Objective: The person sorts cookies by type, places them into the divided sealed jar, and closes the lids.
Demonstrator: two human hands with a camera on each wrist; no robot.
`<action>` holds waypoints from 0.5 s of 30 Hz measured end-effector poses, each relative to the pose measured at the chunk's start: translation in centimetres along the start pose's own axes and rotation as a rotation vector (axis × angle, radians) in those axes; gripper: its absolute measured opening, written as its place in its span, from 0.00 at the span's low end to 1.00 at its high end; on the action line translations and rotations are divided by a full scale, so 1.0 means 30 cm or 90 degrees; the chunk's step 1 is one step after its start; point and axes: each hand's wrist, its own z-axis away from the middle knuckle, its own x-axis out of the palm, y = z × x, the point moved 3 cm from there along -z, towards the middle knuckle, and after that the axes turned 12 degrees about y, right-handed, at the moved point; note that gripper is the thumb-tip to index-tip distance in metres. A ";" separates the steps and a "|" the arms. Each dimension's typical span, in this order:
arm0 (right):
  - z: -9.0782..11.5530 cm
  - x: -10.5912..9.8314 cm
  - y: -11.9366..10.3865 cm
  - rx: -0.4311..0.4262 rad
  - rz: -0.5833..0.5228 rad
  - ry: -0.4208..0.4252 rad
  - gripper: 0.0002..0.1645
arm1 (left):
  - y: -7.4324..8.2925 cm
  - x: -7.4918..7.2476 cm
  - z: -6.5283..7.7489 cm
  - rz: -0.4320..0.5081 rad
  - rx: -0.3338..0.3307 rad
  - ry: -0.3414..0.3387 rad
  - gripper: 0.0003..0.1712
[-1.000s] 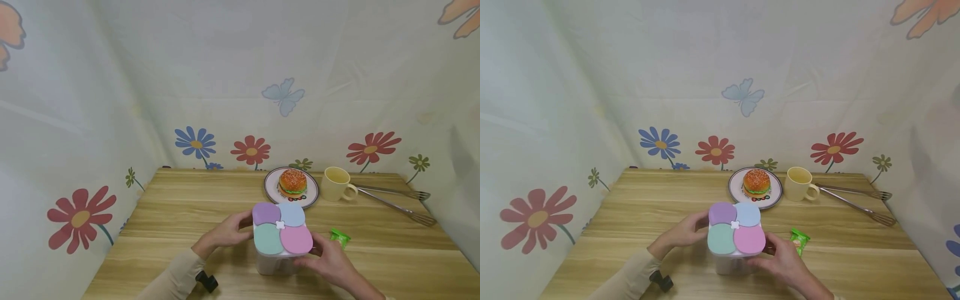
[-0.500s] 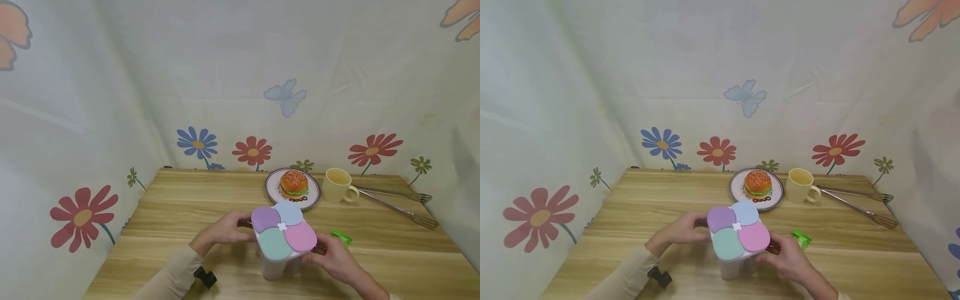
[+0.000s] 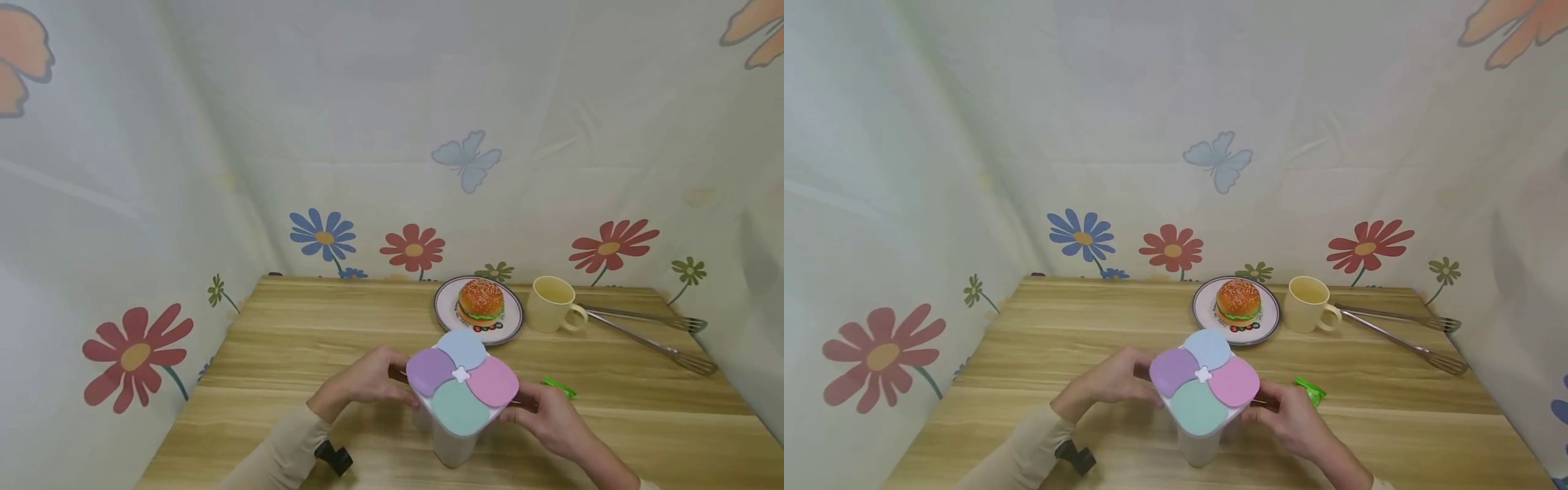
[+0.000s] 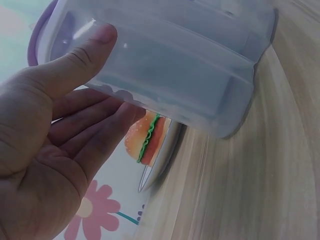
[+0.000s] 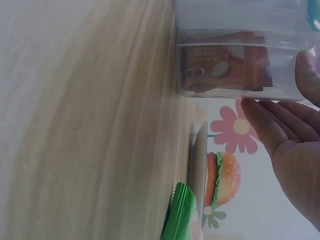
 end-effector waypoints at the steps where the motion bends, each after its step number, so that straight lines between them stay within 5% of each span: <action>1: -0.002 0.000 0.000 0.001 0.004 0.001 0.25 | 0.000 0.001 0.002 -0.004 0.000 0.000 0.23; 15: -0.022 -0.008 0.008 -0.042 0.056 0.007 0.22 | 0.019 0.015 0.028 -0.057 -0.005 0.012 0.21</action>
